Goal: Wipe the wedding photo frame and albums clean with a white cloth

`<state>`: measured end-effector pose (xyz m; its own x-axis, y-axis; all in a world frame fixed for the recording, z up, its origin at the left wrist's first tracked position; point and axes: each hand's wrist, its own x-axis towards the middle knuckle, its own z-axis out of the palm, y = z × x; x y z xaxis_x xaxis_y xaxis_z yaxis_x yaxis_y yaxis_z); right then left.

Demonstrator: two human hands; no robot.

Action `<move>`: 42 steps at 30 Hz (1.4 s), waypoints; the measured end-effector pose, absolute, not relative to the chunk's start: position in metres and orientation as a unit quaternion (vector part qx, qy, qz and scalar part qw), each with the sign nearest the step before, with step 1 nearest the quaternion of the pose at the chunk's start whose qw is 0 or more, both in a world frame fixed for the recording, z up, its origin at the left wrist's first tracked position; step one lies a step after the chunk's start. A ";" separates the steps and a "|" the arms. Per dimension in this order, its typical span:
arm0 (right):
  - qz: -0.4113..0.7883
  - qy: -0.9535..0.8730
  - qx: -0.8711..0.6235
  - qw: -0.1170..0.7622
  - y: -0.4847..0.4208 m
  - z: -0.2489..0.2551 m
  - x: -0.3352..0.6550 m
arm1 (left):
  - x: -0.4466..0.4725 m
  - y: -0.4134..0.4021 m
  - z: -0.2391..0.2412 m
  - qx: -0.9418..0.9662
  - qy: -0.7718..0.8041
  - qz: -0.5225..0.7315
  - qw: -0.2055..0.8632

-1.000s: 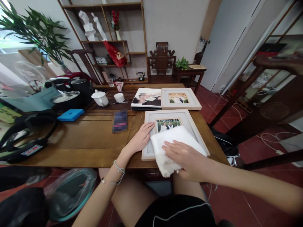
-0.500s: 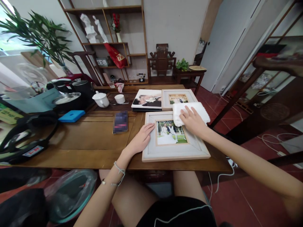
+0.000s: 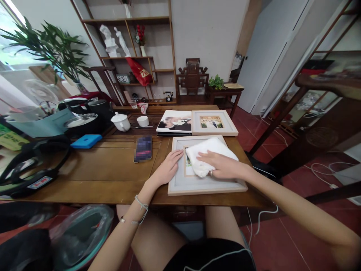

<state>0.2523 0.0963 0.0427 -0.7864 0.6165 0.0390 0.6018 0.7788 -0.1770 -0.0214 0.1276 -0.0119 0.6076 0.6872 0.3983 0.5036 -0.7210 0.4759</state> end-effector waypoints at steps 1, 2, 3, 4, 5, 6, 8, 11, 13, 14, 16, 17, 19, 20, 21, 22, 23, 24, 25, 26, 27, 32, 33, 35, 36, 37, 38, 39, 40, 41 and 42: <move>0.095 -0.942 -0.320 0.041 0.083 0.045 0.257 | -0.021 0.128 -0.012 0.883 0.336 0.286 0.159; 0.107 -0.940 -0.321 0.037 0.068 0.048 0.263 | -0.021 0.128 -0.012 0.883 0.335 0.287 0.159; 0.113 -0.938 -0.326 0.034 0.054 0.052 0.269 | -0.021 0.128 -0.012 0.883 0.334 0.288 0.160; 0.113 -0.934 -0.337 0.032 0.042 0.057 0.275 | -0.021 0.128 -0.012 0.883 0.332 0.289 0.161; 0.106 -0.929 -0.353 0.032 0.031 0.061 0.281 | -0.021 0.129 -0.012 0.883 0.331 0.291 0.164; 0.093 -0.922 -0.374 0.033 0.023 0.066 0.286 | -0.021 0.129 -0.012 0.883 0.329 0.292 0.166; 0.055 -0.904 -0.423 0.032 0.017 0.073 0.293 | -0.021 0.129 -0.012 0.883 0.327 0.291 0.170; 0.002 -0.875 -0.482 0.036 0.035 0.075 0.294 | -0.021 0.130 -0.013 0.883 0.327 0.288 0.176; -0.024 -0.862 -0.503 0.056 0.060 0.070 0.293 | -0.022 0.130 -0.013 0.882 0.327 0.289 0.176; -0.037 -0.856 -0.511 0.073 0.076 0.066 0.293 | -0.022 0.130 -0.013 0.883 0.327 0.289 0.175; -0.060 -0.839 -0.528 0.117 0.107 0.059 0.293 | -0.022 0.129 -0.013 0.883 0.327 0.289 0.173; -0.070 -0.826 -0.541 0.142 0.122 0.055 0.294 | -0.022 0.130 -0.013 0.883 0.328 0.288 0.171; -0.083 -0.803 -0.561 0.185 0.146 0.050 0.293 | -0.022 0.130 -0.013 0.883 0.330 0.287 0.170; -0.085 -0.799 -0.562 0.194 0.154 0.048 0.293 | -0.022 0.130 -0.013 0.883 0.330 0.288 0.170; -0.083 -0.803 -0.558 0.193 0.160 0.046 0.292 | -0.022 0.130 -0.013 0.883 0.330 0.288 0.171; -0.079 -0.813 -0.547 0.182 0.162 0.045 0.290 | -0.022 0.130 -0.012 0.882 0.330 0.289 0.171; -0.073 -0.827 -0.533 0.163 0.162 0.043 0.288 | -0.022 0.130 -0.012 0.882 0.330 0.289 0.172; -0.067 -0.839 -0.521 0.141 0.160 0.042 0.286 | -0.022 0.130 -0.012 0.882 0.330 0.288 0.172; -0.063 -0.849 -0.511 0.119 0.156 0.041 0.284 | -0.022 0.130 -0.012 0.882 0.332 0.286 0.172; -0.059 -0.857 -0.503 0.099 0.149 0.040 0.282 | -0.022 0.130 -0.012 0.882 0.333 0.284 0.173; -0.056 -0.863 -0.496 0.082 0.141 0.040 0.280 | -0.022 0.130 -0.013 0.882 0.335 0.281 0.173; -0.038 -0.876 -0.480 0.022 0.079 0.049 0.270 | -0.022 0.130 -0.014 0.881 0.336 0.284 0.173; -0.030 -0.876 -0.481 0.011 0.063 0.053 0.267 | -0.022 0.130 -0.014 0.881 0.335 0.285 0.173; -0.007 -0.874 -0.486 -0.003 0.033 0.065 0.259 | -0.022 0.130 -0.015 0.882 0.335 0.284 0.173; 0.005 -0.871 -0.490 -0.005 0.020 0.071 0.255 | -0.022 0.130 -0.015 0.882 0.335 0.284 0.172; 0.017 -0.870 -0.493 -0.003 0.009 0.077 0.250 | -0.022 0.130 -0.015 0.882 0.336 0.283 0.172; 0.027 -0.868 -0.496 0.002 0.001 0.081 0.246 | -0.022 0.131 -0.015 0.882 0.336 0.282 0.171; 0.034 -0.867 -0.497 0.010 -0.005 0.083 0.242 | -0.022 0.131 -0.015 0.883 0.335 0.280 0.171; 0.036 -0.866 -0.499 0.019 -0.006 0.084 0.238 | -0.022 0.131 -0.015 0.884 0.335 0.277 0.171; 0.031 -0.864 -0.502 0.029 -0.005 0.083 0.235 | -0.022 0.131 -0.015 0.885 0.334 0.275 0.171; 0.020 -0.861 -0.507 0.038 0.000 0.080 0.234 | -0.022 0.131 -0.015 0.886 0.334 0.274 0.171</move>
<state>0.2338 -0.0003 0.0801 -0.4820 0.8750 0.0451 0.8720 0.4841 -0.0726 -0.0220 0.1313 -0.0153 0.6269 0.6846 0.3719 0.4976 -0.7191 0.4850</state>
